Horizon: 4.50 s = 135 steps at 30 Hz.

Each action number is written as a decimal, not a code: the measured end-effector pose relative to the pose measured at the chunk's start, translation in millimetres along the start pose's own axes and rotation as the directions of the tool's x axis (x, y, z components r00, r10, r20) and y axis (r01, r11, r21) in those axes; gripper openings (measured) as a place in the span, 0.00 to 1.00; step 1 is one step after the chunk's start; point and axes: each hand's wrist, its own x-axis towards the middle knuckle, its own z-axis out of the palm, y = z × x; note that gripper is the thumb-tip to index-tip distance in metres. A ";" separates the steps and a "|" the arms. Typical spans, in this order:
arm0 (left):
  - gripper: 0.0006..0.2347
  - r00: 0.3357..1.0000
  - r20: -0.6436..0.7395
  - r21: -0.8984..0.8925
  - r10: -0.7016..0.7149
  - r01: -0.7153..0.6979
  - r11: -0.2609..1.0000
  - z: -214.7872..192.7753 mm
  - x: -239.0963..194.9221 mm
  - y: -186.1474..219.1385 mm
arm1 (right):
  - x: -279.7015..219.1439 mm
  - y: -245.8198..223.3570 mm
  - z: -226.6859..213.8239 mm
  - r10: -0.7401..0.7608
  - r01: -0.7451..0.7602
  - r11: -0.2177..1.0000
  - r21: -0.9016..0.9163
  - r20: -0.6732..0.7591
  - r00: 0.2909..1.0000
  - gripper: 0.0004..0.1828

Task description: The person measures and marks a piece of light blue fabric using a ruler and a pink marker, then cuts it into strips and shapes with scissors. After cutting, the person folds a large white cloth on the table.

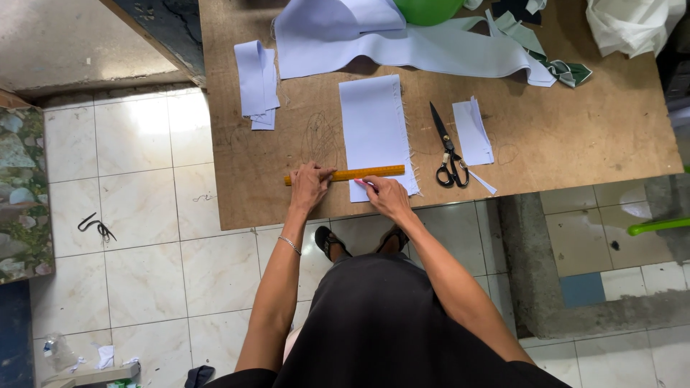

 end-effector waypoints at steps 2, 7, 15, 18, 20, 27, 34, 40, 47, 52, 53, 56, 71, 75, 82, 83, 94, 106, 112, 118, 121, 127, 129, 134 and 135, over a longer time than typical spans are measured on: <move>0.10 1.000 0.022 0.026 0.015 -0.016 1.000 -6.7 -0.8 10.4 | 0.8 -6.5 -2.6 0.021 -0.019 0.997 -0.070 0.018 1.000 0.14; 0.12 0.996 0.067 -0.036 0.051 -0.049 0.998 -29.6 5.3 66.8 | 18.5 0.7 17.8 0.090 -0.084 0.976 -0.199 0.024 0.996 0.17; 0.19 0.997 0.074 0.144 0.040 -0.050 0.988 -7.6 31.4 75.4 | 30.1 35.1 40.4 0.271 -0.139 0.894 -0.426 0.266 0.925 0.19; 0.19 0.997 0.070 -0.055 -0.025 0.029 0.998 -8.8 35.8 71.4 | 6.6 28.7 9.4 0.352 -0.228 0.888 -0.400 0.271 0.896 0.19; 0.14 0.999 0.012 -0.269 -0.050 0.051 0.962 3.1 36.8 58.2 | -7.6 7.8 -24.0 0.377 -0.282 0.898 -0.337 0.262 0.888 0.19; 0.14 0.972 0.039 -0.465 -0.233 0.224 0.856 0.0 60.1 44.0 | -26.4 6.4 -57.8 0.414 -0.365 0.905 -0.218 0.254 0.874 0.22; 0.16 0.952 0.081 -0.429 -0.294 0.300 0.852 -20.4 51.5 67.5 | -22.4 20.7 -57.1 0.381 -0.348 0.922 -0.171 0.231 0.895 0.22; 0.14 0.944 0.088 -0.390 -0.318 0.326 0.861 -24.7 50.2 71.4 | -14.2 20.4 -61.4 0.373 -0.340 0.923 -0.179 0.203 0.905 0.21; 0.14 0.930 0.074 -0.415 -0.360 0.357 0.837 -16.4 46.8 75.8 | -5.0 16.8 -62.6 0.355 -0.329 0.932 -0.151 0.198 0.914 0.21; 0.12 0.923 0.098 -0.388 -0.371 0.379 0.840 -3.5 53.7 67.9 | 0.0 25.8 -61.7 0.340 -0.318 0.936 -0.149 0.166 0.925 0.21; 0.12 0.925 0.098 -0.390 -0.367 0.375 0.841 -3.8 54.2 67.8 | 0.5 24.0 -63.1 0.342 -0.320 0.936 -0.146 0.162 0.926 0.21; 0.12 0.921 0.100 -0.388 -0.375 0.384 0.838 -9.6 54.8 71.5 | 2.5 26.2 -62.5 0.341 -0.319 0.936 -0.149 0.158 0.927 0.22; 0.11 0.924 0.108 -0.414 -0.367 0.377 0.828 -16.8 50.3 75.3 | 9.3 27.2 -56.0 0.296 -0.277 0.951 -0.136 0.146 0.944 0.21; 0.10 0.928 0.105 -0.410 -0.357 0.368 0.835 -11.3 52.4 70.2 | 13.0 32.8 -51.2 0.308 -0.285 0.946 -0.154 0.156 0.938 0.21; 0.10 0.936 0.092 -0.425 -0.341 0.346 0.837 -19.8 46.8 73.0 | 19.7 35.7 -47.4 0.311 -0.291 0.946 -0.140 0.148 0.939 0.21; 0.10 0.937 0.087 -0.428 -0.337 0.341 0.837 -19.6 47.0 72.6 | 20.6 34.4 -48.9 0.314 -0.293 0.945 -0.148 0.150 0.937 0.21; 0.14 0.943 0.072 -0.434 -0.324 0.322 0.841 -21.1 41.5 73.1 | 15.7 25.4 -53.5 0.300 -0.279 0.949 -0.147 0.144 0.943 0.21; 0.13 0.932 0.062 -0.413 -0.356 0.349 0.841 -15.5 46.3 69.7 | 26.6 4.7 -48.8 0.233 -0.229 0.972 -0.040 0.210 0.949 0.20; 0.11 0.929 0.059 -0.376 -0.366 0.360 0.854 -25.4 44.5 81.6 | 100.2 2.4 -28.1 0.102 -0.090 0.993 -0.073 0.182 0.978 0.22; 0.11 0.912 0.106 -0.376 -0.396 0.405 0.833 -35.0 42.6 86.3 | 202.4 18.6 -3.9 0.120 -0.120 0.983 -0.138 -0.007 0.993 0.20; 0.11 0.898 0.122 -0.363 -0.422 0.436 0.823 -35.5 45.0 85.6 | 225.5 17.8 0.0 0.141 -0.148 0.980 -0.137 -0.057 0.988 0.18; 0.10 0.912 0.102 -0.369 -0.398 0.407 0.836 -24.2 49.6 79.0 | 239.6 21.0 5.7 0.129 -0.139 0.956 -0.257 -0.054 0.990 0.17; 0.10 0.915 0.105 -0.357 -0.389 0.400 0.844 -25.7 46.6 80.9 | 241.4 26.5 15.6 0.121 -0.133 0.948 -0.289 -0.058 0.991 0.17; 0.09 0.922 0.090 -0.358 -0.377 0.383 0.852 -19.2 46.2 76.2 | 201.8 13.5 21.4 0.148 -0.152 0.938 -0.312 -0.038 0.988 0.17; 0.09 0.925 0.074 -0.363 -0.373 0.373 0.854 -16.5 47.7 73.3 | 187.2 5.4 20.7 0.147 -0.142 0.937 -0.318 -0.010 0.989 0.17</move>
